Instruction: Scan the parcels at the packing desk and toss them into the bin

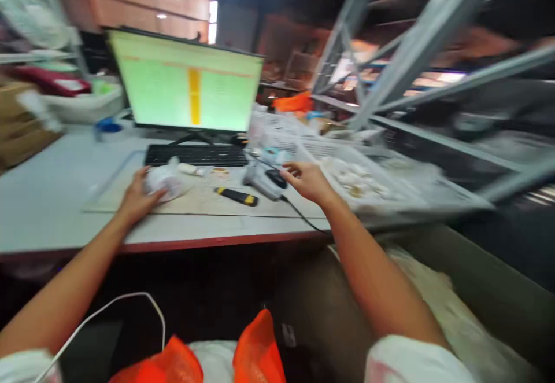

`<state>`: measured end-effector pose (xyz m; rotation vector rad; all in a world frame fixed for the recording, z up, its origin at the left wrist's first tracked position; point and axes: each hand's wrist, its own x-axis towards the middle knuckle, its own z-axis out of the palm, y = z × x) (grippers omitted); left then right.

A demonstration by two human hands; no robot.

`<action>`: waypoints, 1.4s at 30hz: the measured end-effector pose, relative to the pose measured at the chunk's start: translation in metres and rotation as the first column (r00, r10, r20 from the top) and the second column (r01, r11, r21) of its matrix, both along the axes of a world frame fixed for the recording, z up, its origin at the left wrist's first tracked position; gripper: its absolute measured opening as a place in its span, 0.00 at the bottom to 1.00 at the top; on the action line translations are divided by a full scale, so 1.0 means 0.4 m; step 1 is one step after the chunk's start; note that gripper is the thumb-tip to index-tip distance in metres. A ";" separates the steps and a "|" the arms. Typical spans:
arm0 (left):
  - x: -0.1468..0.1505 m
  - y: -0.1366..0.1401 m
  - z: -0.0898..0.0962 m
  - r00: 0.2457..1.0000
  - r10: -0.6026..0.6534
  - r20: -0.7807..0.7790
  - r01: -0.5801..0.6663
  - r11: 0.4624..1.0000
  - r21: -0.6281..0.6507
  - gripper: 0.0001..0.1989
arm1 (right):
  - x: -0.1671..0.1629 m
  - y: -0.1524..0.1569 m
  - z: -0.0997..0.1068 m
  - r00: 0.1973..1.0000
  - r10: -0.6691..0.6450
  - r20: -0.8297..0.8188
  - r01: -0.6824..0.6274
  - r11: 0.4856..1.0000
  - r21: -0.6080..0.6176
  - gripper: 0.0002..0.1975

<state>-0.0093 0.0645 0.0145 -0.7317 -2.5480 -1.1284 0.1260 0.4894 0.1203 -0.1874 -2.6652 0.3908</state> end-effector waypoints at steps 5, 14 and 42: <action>-0.057 -0.078 -0.092 0.989 0.136 0.058 -0.146 0.966 0.214 0.41 | -0.157 -0.045 -0.189 0.991 -0.110 0.082 0.102 0.990 0.097 0.26; -0.047 -0.053 -0.100 0.996 0.075 0.043 -0.086 0.930 0.358 0.44 | -0.256 -0.213 -0.175 0.941 0.320 -0.113 -0.335 0.928 -0.165 0.25; -0.032 -0.010 -0.095 0.963 -0.173 0.205 0.127 0.967 0.221 0.62 | -0.399 -0.610 -0.219 0.845 0.037 -0.533 -0.531 -0.057 -0.845 0.19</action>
